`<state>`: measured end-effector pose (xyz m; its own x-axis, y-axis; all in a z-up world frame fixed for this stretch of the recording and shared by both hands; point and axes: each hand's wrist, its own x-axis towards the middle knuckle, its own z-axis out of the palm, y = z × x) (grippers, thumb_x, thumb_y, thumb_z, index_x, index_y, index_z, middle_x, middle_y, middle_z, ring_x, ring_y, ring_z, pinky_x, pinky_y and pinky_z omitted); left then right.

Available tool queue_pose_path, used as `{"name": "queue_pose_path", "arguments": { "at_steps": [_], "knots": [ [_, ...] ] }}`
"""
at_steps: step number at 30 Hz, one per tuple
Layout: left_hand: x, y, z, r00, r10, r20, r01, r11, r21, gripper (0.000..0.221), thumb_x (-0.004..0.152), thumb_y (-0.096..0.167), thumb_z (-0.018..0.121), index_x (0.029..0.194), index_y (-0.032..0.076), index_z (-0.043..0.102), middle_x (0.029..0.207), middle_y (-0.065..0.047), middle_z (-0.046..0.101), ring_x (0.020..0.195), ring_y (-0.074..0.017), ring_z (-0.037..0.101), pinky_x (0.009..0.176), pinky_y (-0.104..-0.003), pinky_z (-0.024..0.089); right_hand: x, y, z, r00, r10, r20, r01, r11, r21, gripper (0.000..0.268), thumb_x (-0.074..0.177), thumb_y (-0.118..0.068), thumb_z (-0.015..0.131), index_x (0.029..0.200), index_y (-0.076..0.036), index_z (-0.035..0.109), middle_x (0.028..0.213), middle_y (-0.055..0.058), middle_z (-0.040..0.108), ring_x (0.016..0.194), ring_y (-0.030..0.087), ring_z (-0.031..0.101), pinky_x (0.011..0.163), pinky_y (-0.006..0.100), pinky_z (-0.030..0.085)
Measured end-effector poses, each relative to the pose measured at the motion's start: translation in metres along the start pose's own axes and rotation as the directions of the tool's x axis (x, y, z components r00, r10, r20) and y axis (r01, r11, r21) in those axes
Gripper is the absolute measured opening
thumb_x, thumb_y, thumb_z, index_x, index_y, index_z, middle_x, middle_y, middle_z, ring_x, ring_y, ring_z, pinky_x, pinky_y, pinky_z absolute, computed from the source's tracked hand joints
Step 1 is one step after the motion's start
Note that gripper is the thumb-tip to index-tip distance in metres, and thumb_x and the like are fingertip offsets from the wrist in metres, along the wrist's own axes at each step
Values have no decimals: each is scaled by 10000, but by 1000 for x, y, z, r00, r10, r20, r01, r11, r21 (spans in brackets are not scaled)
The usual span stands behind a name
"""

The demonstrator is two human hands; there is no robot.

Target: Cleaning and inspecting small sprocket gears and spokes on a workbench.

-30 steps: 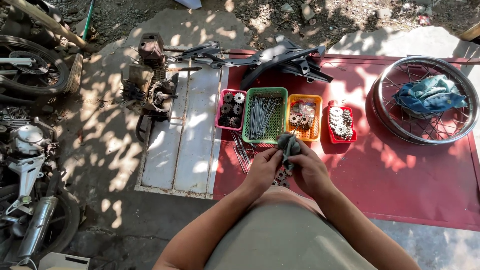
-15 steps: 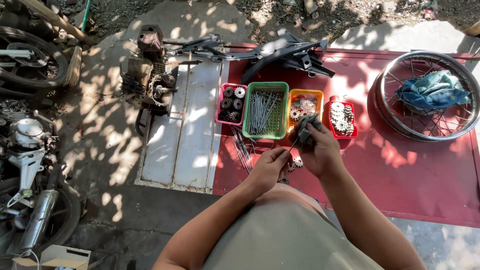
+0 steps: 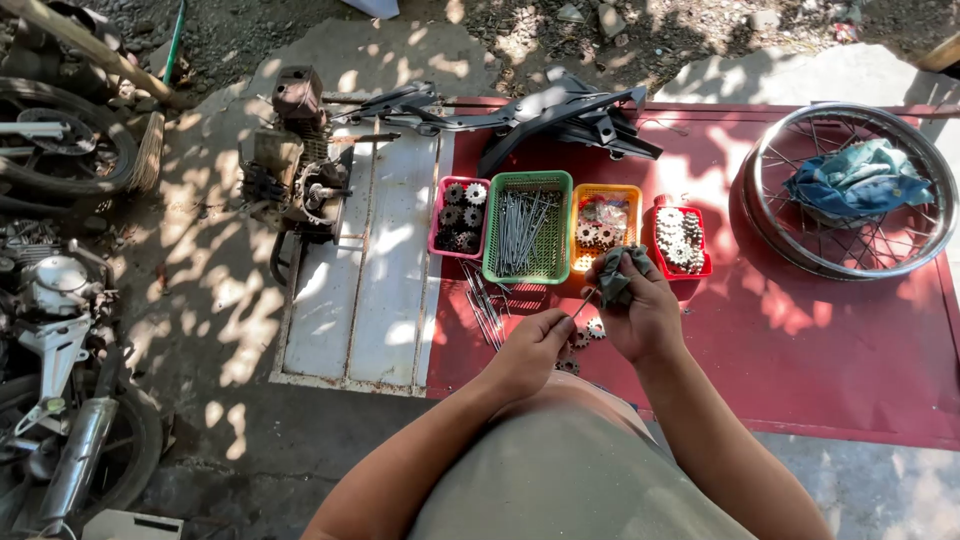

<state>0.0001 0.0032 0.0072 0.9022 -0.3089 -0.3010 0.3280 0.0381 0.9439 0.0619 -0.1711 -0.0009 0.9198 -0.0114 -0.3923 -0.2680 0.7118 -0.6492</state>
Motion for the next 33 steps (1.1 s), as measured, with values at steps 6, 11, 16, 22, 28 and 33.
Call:
{"name": "queue_pose_path", "arguments": {
  "at_steps": [6, 11, 16, 22, 28, 33],
  "knots": [
    [-24, 49, -8, 996, 87, 5, -79, 878, 472, 295, 1127, 200, 363, 1245, 40, 581, 571, -142, 537, 501, -241, 517, 514, -388, 415, -20, -18, 19, 939, -342, -25, 322, 905, -279, 74, 1058, -25, 570, 1001, -51, 608, 868, 66, 606, 789, 147, 651, 686, 178, 545],
    [-27, 45, -2, 991, 18, 136, -118, 617, 778, 271, 1096, 343, 373, 1172, 139, 534, 734, -242, 644, 764, -495, 690, 737, -574, 545, -27, -21, -20, 913, -406, 21, 364, 793, -489, 129, 1108, -41, 495, 1085, -6, 617, 916, 196, 650, 823, 223, 655, 680, 223, 504],
    [-26, 57, 1, 967, -47, 250, -136, 735, 665, 242, 1068, 346, 403, 1080, 156, 554, 743, -243, 634, 765, -506, 674, 676, -550, 544, -39, -20, -22, 960, -139, -242, 144, 990, 5, 145, 1081, -125, 514, 1172, -107, 625, 1089, 125, 711, 996, 240, 714, 854, 400, 589],
    [-23, 31, -25, 856, -116, 504, 408, 751, -519, 159, 1100, 122, 419, 1029, 48, 540, 593, 67, 216, 483, -59, 253, 461, -186, 289, -44, -33, -25, 972, -230, -49, 235, 964, 123, 234, 998, 49, 526, 1177, -7, 665, 1031, 212, 665, 1000, 299, 630, 904, 371, 509],
    [-26, 18, -54, 832, -122, 541, 489, 621, -612, 200, 1086, 137, 478, 1060, 6, 627, 509, 53, 263, 422, -64, 258, 464, -231, 325, -50, -54, -35, 937, -261, 233, 349, 676, -649, 226, 909, 125, 614, 1100, 71, 722, 836, 230, 709, 801, 253, 707, 698, 364, 607],
    [-29, 39, -40, 870, -123, 478, 204, 971, -122, 260, 1095, 155, 511, 957, 35, 695, 616, -82, 651, 562, -118, 622, 517, -199, 453, -40, -24, -14, 944, -331, 10, 325, 921, -216, 110, 971, 16, 649, 1076, 44, 663, 883, 207, 654, 827, 288, 707, 771, 353, 602]
  ]
}}
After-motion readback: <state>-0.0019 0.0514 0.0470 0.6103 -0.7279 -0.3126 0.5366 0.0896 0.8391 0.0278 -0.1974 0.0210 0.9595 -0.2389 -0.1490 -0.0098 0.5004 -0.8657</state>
